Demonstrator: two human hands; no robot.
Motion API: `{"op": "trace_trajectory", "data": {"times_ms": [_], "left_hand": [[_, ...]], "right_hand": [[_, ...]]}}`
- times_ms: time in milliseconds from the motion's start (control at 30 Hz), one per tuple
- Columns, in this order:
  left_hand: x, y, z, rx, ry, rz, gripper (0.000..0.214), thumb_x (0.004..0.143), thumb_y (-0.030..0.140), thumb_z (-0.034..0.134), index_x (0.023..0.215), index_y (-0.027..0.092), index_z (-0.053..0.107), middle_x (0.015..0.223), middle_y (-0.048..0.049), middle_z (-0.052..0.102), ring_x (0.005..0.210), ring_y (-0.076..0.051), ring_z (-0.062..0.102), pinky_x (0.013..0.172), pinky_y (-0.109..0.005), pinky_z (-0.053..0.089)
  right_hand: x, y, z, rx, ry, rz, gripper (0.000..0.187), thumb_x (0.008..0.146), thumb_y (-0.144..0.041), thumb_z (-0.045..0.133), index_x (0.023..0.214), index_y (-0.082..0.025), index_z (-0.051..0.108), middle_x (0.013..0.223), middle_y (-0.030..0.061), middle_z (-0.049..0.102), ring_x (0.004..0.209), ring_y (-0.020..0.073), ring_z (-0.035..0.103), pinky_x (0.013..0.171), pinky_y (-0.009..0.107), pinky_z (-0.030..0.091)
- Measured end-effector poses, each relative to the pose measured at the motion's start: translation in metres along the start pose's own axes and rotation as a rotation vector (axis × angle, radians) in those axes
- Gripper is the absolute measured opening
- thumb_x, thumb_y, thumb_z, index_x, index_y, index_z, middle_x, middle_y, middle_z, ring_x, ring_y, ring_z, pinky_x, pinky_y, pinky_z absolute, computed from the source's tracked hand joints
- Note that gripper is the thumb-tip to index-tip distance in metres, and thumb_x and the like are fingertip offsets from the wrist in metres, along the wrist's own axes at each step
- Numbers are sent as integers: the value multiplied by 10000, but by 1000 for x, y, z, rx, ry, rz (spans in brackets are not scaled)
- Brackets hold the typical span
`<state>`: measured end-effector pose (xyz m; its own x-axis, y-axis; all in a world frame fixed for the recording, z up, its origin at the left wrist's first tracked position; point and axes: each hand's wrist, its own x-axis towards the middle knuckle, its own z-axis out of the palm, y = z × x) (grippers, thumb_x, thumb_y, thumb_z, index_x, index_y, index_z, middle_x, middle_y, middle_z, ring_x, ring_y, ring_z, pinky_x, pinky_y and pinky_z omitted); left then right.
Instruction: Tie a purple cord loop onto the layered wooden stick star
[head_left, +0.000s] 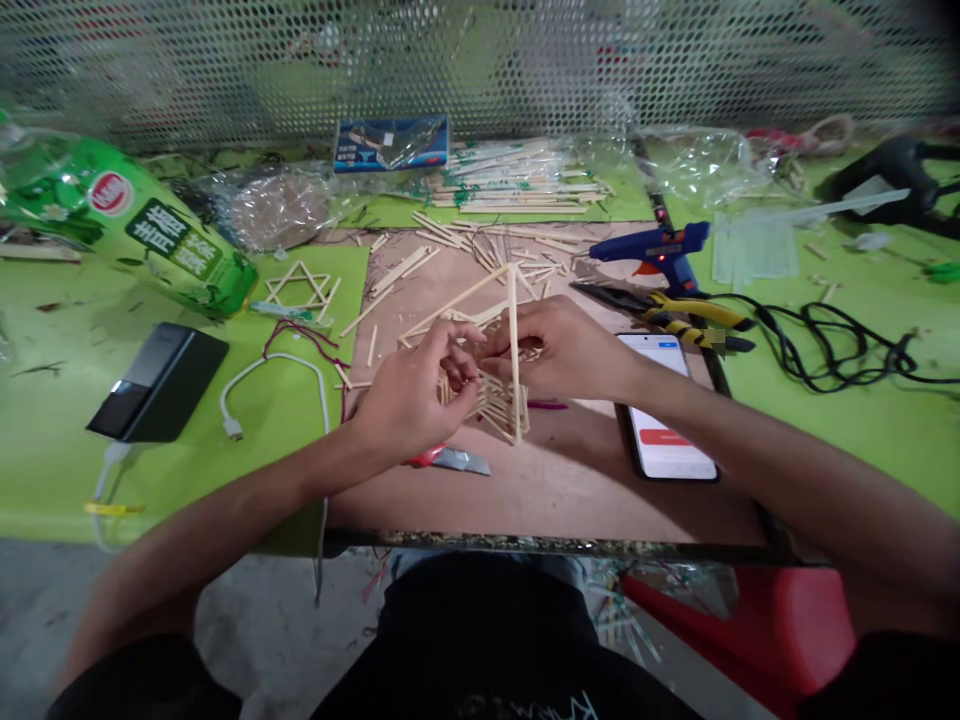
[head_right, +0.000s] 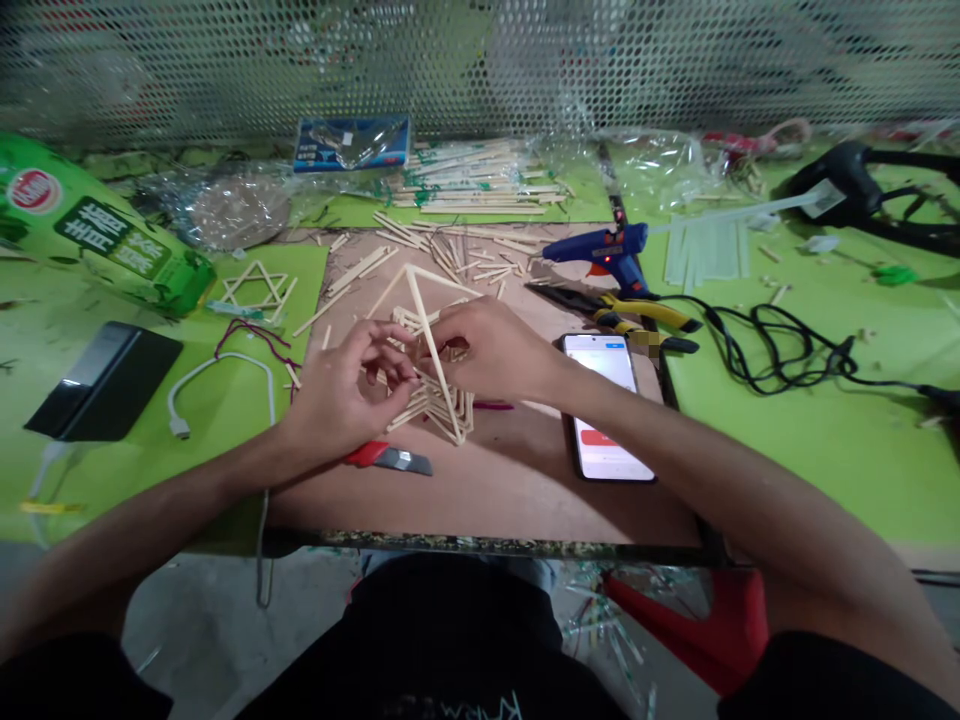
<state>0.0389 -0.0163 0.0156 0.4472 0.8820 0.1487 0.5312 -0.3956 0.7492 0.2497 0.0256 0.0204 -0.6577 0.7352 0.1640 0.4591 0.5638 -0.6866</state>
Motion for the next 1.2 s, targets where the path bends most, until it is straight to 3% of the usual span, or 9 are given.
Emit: {"op": "trace_trajectory", "data": {"times_ms": [233, 433, 667, 867, 1033, 1200], "left_hand": [[0, -3, -1, -10, 30, -10, 388, 862, 154, 602, 1224, 201, 474, 908, 0, 699, 794, -136, 687, 791, -316, 558], [1, -9, -9, 18, 59, 53, 425, 871, 171, 609, 1265, 205, 453, 936, -5, 692, 864, -144, 691, 806, -300, 548], [1, -11, -6, 183, 70, 173, 353, 908, 141, 550, 1246, 183, 458, 975, -20, 674, 920, -155, 669, 864, -334, 540], [2, -9, 0, 294, 171, 217, 328, 891, 104, 543, 1200, 184, 466, 1011, -42, 675, 999, -187, 663, 917, -367, 543], [2, -11, 3, 326, 167, 229, 353, 857, 56, 536, 1175, 185, 454, 1014, -36, 672, 982, -177, 669, 893, -342, 553], [4, -14, 3, 302, 168, 247, 369, 856, 60, 532, 1194, 180, 448, 1034, -40, 668, 976, -172, 668, 891, -341, 556]], "right_hand": [[1, 0, -1, 56, -1, -29, 87, 807, -164, 671, 824, -161, 756, 765, 9, 709, 648, 92, 591, 613, 211, 407], [1, 2, -2, 51, -12, -34, 150, 843, -213, 665, 951, -183, 766, 848, 28, 738, 684, 108, 611, 646, 221, 431], [2, 3, 0, 65, -3, -70, 118, 853, -237, 666, 798, -158, 735, 736, 5, 681, 626, 82, 571, 608, 203, 399], [1, 7, 5, 75, 79, -102, 122, 852, -271, 691, 806, -164, 727, 781, 11, 704, 652, 90, 585, 614, 200, 413], [1, 7, 10, 51, 130, -105, 160, 862, -316, 701, 889, -166, 749, 797, 28, 704, 680, 103, 591, 635, 212, 413], [1, 5, 16, 102, 157, -83, 122, 839, -282, 720, 853, -167, 757, 754, 11, 682, 649, 91, 569, 604, 202, 400]]}}
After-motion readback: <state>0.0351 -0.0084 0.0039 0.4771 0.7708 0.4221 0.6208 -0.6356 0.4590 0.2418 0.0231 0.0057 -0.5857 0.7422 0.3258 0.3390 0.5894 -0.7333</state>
